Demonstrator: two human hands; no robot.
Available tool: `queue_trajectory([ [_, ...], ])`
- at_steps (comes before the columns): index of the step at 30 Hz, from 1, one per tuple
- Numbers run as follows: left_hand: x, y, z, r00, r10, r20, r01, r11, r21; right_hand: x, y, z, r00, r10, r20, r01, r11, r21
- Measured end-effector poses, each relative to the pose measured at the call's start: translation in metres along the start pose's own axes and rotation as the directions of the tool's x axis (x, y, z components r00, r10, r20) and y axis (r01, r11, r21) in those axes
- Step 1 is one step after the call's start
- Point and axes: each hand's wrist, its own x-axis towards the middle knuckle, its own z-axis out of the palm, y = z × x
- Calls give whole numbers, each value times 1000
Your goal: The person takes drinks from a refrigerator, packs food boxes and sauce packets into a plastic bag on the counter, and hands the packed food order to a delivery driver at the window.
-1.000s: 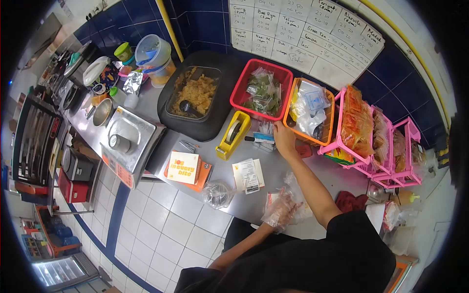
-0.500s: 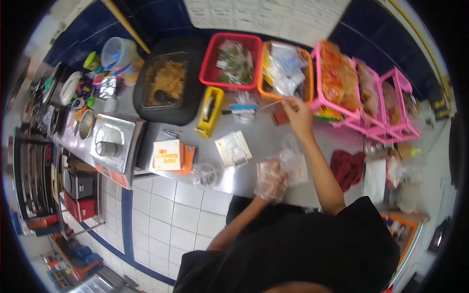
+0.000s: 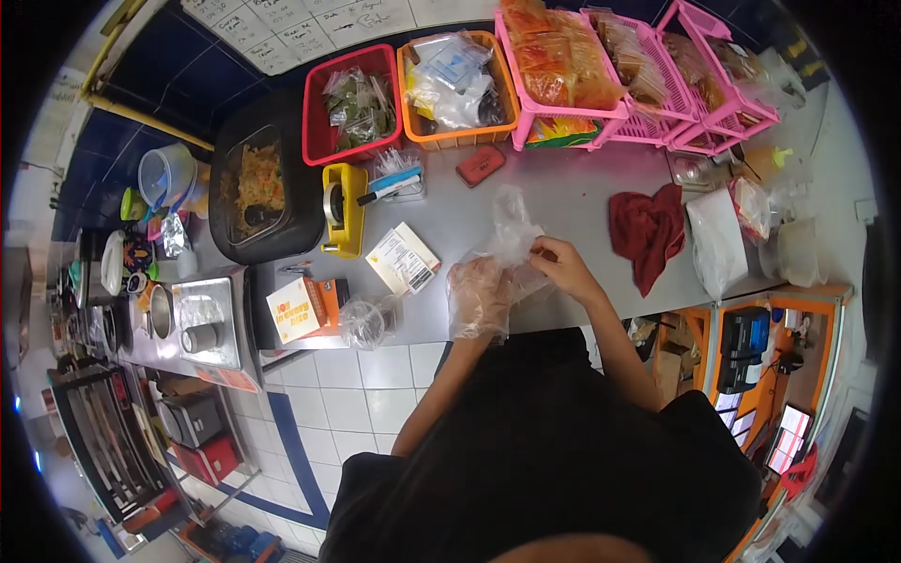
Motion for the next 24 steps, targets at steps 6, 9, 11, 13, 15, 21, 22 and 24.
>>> queue_trajectory([
  [6,14,12,-12,973,-178,148,191,978,-79,-10,3,16,992,-102,-78,102,995,1],
  [9,16,6,-11,971,-190,146,209,970,-125,-10,6,24,979,-176,-107,181,982,43],
  [11,18,5,-13,963,-206,174,227,968,-106,-8,8,27,981,-169,-99,174,984,39],
  [13,21,7,-18,941,-256,223,254,967,36,-7,12,27,983,-157,-90,161,986,37],
  [15,22,-11,-11,910,-291,295,335,936,-111,-5,16,26,990,-136,-37,137,990,27],
  [21,15,-32,-17,882,-151,447,392,763,-514,-8,0,22,999,21,31,-25,992,121],
  [22,13,-35,-17,882,-86,463,393,675,-624,-8,-2,20,999,28,28,-31,992,125],
  [24,6,-42,-14,898,-27,439,338,680,-651,-8,-4,16,989,115,92,-131,975,182],
])
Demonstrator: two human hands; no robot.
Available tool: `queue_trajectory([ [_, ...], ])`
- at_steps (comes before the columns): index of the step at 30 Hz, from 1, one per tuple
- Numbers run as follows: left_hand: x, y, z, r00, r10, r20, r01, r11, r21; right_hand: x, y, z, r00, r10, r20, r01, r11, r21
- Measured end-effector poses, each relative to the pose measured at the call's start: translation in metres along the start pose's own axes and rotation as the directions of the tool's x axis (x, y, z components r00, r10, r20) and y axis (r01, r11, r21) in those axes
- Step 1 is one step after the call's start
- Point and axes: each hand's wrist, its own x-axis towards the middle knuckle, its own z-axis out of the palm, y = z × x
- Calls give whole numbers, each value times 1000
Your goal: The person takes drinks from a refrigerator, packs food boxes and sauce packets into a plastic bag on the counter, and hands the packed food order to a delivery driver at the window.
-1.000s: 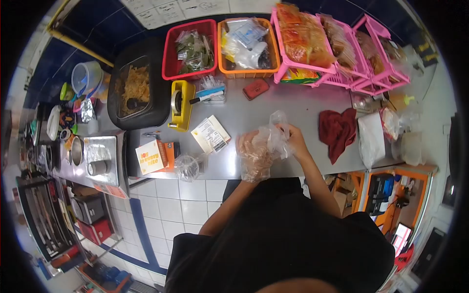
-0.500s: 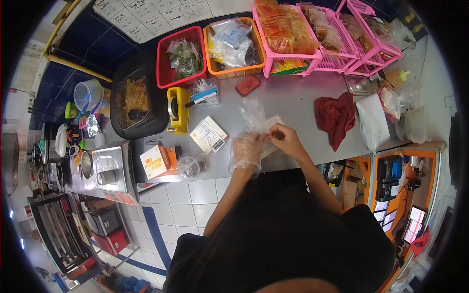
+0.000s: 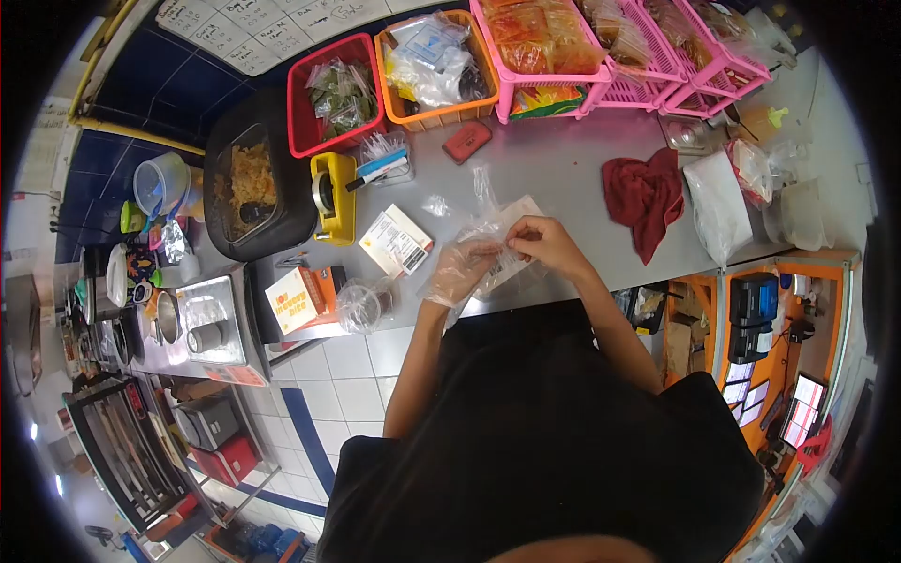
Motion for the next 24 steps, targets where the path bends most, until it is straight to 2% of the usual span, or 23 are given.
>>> queue_trajectory([
  [1,-2,-5,1,998,67,18,-67,998,2,0,1,-1,1000,8,0,-8,1000,3],
  [2,-2,-7,2,998,60,20,-60,998,-1,0,2,-2,1000,14,28,-15,999,41],
  [4,1,-10,5,986,167,13,-166,969,183,-2,4,-5,998,21,52,-25,997,78],
  [8,2,-11,12,978,207,-34,-192,949,251,-8,5,-8,998,26,50,-34,988,151],
  [10,1,9,15,962,267,-59,-219,880,422,-12,10,-7,997,56,45,-63,984,168],
  [13,0,13,22,951,290,-111,-194,834,516,-11,18,-8,998,54,20,-58,971,232],
  [24,-1,13,23,938,326,-117,-219,821,528,-11,21,-9,997,75,14,-76,946,314],
])
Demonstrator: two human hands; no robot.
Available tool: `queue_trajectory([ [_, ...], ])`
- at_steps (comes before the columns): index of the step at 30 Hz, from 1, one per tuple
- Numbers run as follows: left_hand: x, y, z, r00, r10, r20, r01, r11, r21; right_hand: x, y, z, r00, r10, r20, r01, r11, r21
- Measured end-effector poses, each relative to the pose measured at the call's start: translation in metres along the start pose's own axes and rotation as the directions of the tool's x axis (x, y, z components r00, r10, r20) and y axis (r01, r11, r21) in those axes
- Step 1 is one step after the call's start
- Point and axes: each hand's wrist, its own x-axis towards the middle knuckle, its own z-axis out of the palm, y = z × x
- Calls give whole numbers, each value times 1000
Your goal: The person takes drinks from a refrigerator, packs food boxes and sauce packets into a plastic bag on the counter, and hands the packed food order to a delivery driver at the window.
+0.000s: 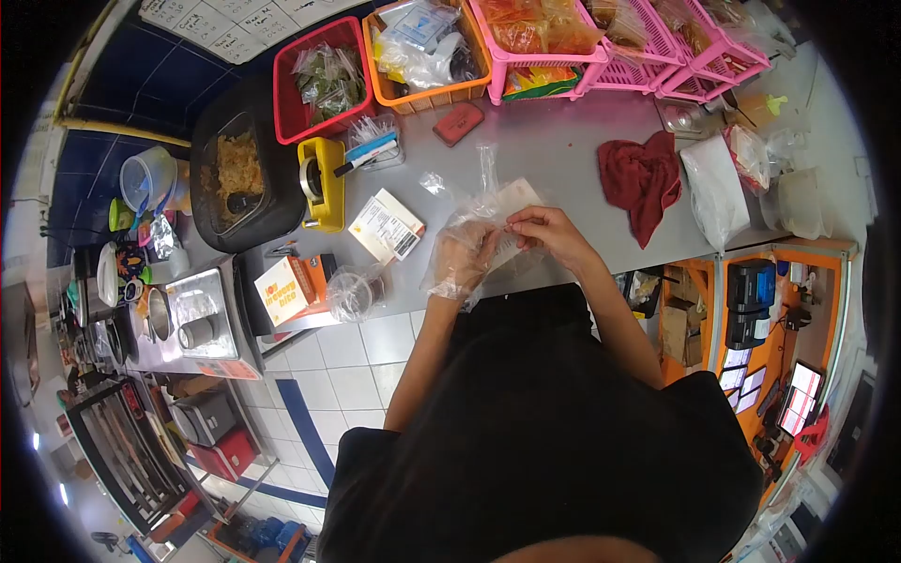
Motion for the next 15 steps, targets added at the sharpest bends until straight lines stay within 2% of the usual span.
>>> queue_trajectory([
  [8,0,2,1,999,31,-33,-30,999,25,-1,-2,2,1000,3,-11,-3,1000,-24],
  [10,0,0,3,995,84,-62,-79,994,80,-1,-2,3,1000,0,-16,-1,1000,-20],
  [14,-1,-4,9,993,94,-69,-88,992,87,-3,-4,9,998,-49,-46,42,991,-130],
  [15,0,-4,9,986,142,-86,-131,983,127,-4,-5,12,994,-80,-68,69,985,-158],
])
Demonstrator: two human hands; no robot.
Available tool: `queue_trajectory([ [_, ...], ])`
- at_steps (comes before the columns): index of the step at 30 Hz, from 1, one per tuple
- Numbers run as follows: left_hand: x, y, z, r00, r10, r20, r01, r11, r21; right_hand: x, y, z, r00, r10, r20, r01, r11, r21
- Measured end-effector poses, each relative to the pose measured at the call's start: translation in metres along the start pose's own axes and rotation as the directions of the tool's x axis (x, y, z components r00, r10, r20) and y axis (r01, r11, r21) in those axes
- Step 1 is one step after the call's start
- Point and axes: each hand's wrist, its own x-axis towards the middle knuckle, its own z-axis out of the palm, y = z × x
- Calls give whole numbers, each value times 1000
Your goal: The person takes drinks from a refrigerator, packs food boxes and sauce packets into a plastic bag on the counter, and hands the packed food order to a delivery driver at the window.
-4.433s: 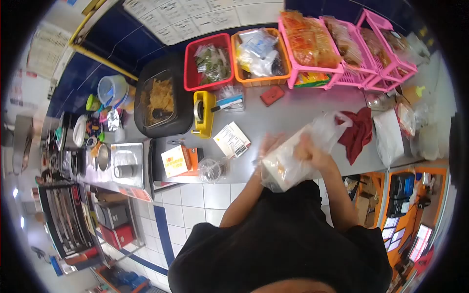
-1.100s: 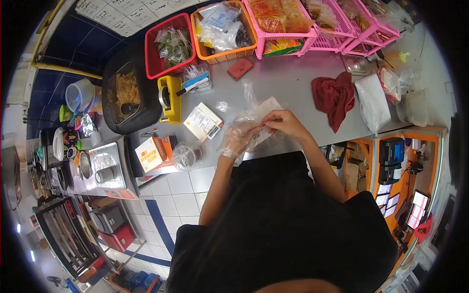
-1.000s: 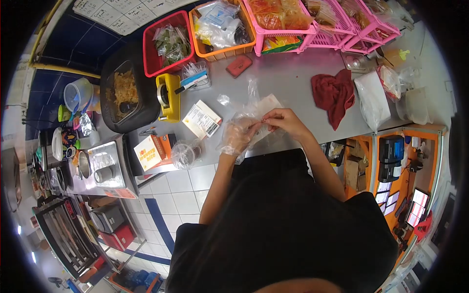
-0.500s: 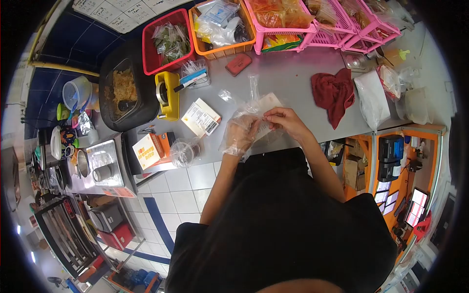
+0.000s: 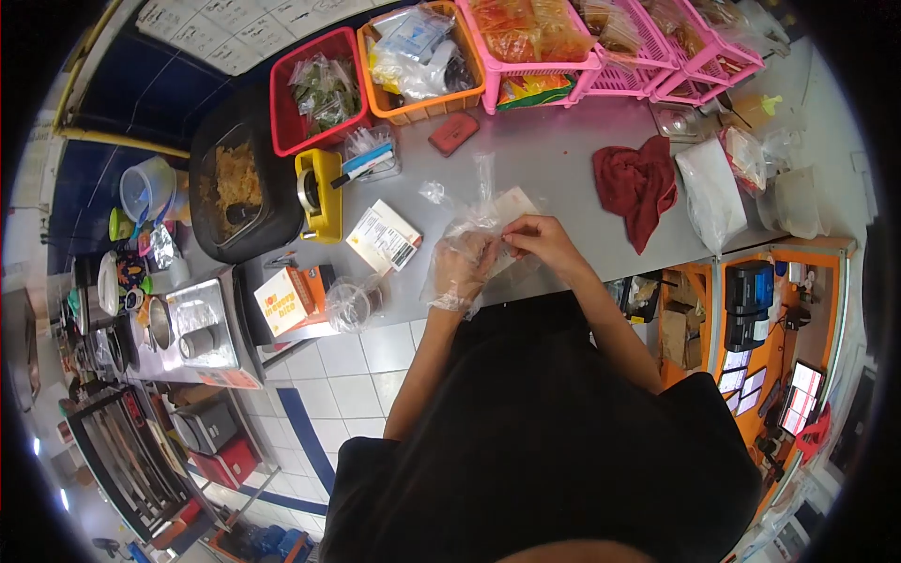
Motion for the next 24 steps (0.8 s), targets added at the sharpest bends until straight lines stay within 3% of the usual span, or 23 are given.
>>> queue_trajectory([
  [1,2,1,1,998,54,-20,-54,998,30,2,4,2,1000,-9,-26,9,1000,4],
  [3,-9,-7,12,993,-17,114,-10,972,235,9,23,2,997,-33,-65,35,999,34],
  [4,-9,-2,13,998,41,56,-54,961,269,10,28,0,996,-47,-73,52,997,62],
  [8,-2,16,11,988,153,-29,-141,957,255,-1,4,10,983,-107,-152,61,959,-276],
  [10,5,33,0,955,260,-144,-195,913,358,-6,0,16,975,-138,-175,66,927,-369],
  [11,7,30,0,948,294,-125,-237,909,342,-8,-1,17,974,-160,-159,70,883,-464],
  [14,8,24,4,950,302,-81,-276,932,234,-4,19,10,980,-142,-142,65,894,-442],
  [15,8,18,10,956,274,-104,-259,957,133,-11,14,6,998,-22,-51,5,949,-316],
  [20,-1,22,15,969,211,-125,-187,966,180,-36,-11,2,997,-8,78,20,988,-156],
  [22,4,29,23,986,100,-130,-92,993,68,-34,-14,-6,983,-170,-75,135,931,-338],
  [23,4,29,29,986,90,-139,-78,993,90,-27,-5,-9,984,-172,-49,146,932,-331],
  [24,-2,23,36,991,41,-130,-37,999,32,-19,8,-9,939,-332,-93,212,769,-604],
])
